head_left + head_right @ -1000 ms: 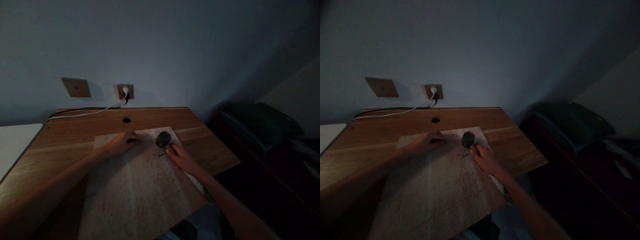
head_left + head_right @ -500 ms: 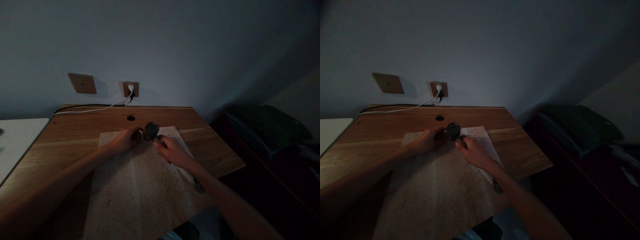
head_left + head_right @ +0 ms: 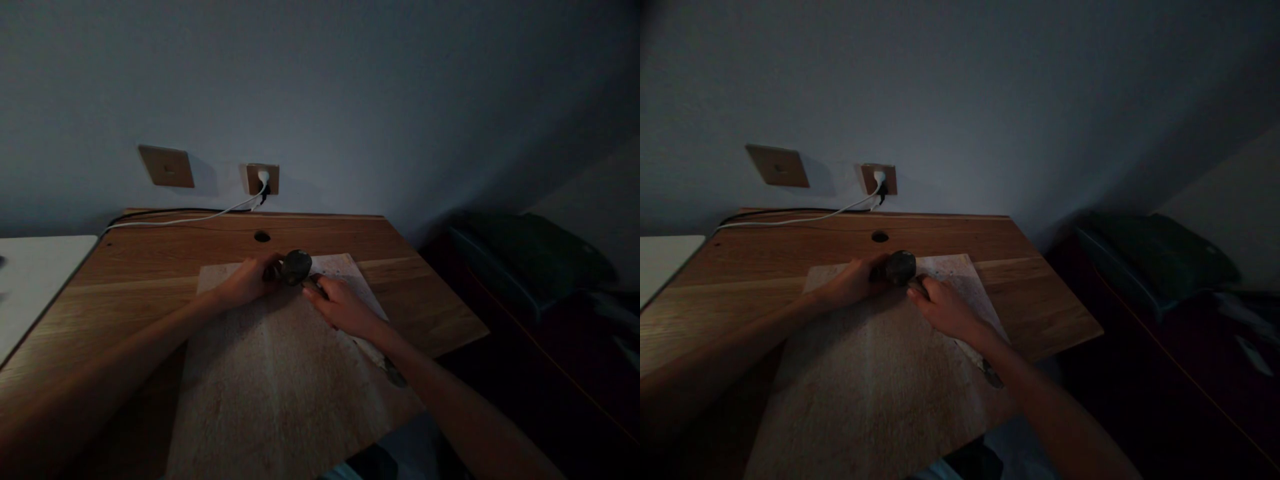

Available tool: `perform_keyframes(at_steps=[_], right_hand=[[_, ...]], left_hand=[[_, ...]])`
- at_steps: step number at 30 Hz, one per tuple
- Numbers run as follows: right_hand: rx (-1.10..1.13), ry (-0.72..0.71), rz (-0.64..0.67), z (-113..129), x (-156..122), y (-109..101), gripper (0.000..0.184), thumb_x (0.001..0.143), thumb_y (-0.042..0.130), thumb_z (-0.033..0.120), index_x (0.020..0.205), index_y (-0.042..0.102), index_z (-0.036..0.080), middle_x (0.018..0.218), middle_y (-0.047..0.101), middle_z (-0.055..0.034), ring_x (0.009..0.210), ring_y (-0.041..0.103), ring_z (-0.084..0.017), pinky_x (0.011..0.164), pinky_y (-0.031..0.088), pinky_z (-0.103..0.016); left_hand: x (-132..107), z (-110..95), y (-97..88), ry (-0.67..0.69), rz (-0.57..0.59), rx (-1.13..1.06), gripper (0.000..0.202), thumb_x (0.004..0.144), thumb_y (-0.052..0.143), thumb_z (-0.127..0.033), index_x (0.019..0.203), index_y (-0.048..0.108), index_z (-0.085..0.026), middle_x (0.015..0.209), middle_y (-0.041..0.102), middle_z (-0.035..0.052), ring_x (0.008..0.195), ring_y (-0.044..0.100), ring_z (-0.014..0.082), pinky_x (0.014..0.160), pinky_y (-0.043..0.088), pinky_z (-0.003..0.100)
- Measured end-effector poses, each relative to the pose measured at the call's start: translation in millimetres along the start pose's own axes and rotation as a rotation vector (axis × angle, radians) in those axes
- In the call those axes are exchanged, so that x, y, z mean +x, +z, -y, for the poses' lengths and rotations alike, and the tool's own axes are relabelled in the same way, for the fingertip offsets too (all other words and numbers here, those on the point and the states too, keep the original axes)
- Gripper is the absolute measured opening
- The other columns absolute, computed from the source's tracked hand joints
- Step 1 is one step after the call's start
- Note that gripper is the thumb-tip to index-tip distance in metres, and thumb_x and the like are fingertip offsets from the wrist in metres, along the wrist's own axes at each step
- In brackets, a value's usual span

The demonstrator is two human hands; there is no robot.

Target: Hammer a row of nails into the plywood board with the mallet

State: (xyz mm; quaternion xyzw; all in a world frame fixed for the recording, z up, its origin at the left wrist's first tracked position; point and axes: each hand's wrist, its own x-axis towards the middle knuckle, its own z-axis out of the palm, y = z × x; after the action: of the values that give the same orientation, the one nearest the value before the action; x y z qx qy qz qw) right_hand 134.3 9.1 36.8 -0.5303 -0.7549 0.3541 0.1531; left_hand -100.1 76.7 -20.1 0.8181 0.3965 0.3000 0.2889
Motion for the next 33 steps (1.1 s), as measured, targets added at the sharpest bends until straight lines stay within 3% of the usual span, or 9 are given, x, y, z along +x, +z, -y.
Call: perform_keyframes(at_steps=[7, 17, 26, 33], right_hand=[[-0.002, -0.001, -0.049, -1.2, 1.2, 3.1, 0.017, 0.103, 0.049, 0.034, 0.093, 0.054, 0.021, 0.058, 0.052, 0.0043, 0.051, 0.051, -0.012, 0.053, 0.034, -0.026], [0.008, -0.001, -0.02, -4.0, 1.4, 3.9, 0.019, 0.103, 0.049, 0.035, 0.093, 0.055, 0.02, 0.058, 0.05, 0.0044, 0.051, 0.05, -0.012, 0.053, 0.034, -0.026], [-0.032, -0.045, -0.09, -8.2, 3.7, 4.6, 0.017, 0.102, 0.05, 0.033, 0.092, 0.055, 0.02, 0.064, 0.053, 0.0026, 0.058, 0.053, -0.013, 0.056, 0.033, -0.026], [-0.038, -0.019, -0.042, -8.0, 1.8, 4.9, 0.018, 0.103, 0.049, 0.034, 0.097, 0.058, 0.019, 0.061, 0.052, 0.0033, 0.053, 0.051, -0.012, 0.054, 0.032, -0.026]], left_hand=[[-0.3, -2.8, -1.2, -0.034, 0.004, 0.062, 0.046, 0.079, 0.062, -0.01, 0.125, 0.066, -0.016, 0.085, 0.074, 0.0023, 0.073, 0.068, 0.0158, 0.067, 0.048, 0.025], [-0.5, -5.1, -1.8, -0.029, 0.005, 0.051, 0.049, 0.076, 0.062, -0.008, 0.125, 0.066, -0.015, 0.089, 0.076, 0.0047, 0.075, 0.07, 0.0173, 0.069, 0.051, 0.027], [-0.8, -1.0, -1.0, -0.019, 0.008, 0.042, 0.05, 0.078, 0.061, -0.01, 0.128, 0.064, -0.014, 0.087, 0.076, 0.0039, 0.074, 0.07, 0.0166, 0.07, 0.052, 0.027], [-0.5, -2.8, -1.5, -0.026, 0.001, 0.053, 0.052, 0.076, 0.06, -0.009, 0.128, 0.064, -0.016, 0.089, 0.077, 0.0042, 0.076, 0.071, 0.0175, 0.071, 0.052, 0.028]])
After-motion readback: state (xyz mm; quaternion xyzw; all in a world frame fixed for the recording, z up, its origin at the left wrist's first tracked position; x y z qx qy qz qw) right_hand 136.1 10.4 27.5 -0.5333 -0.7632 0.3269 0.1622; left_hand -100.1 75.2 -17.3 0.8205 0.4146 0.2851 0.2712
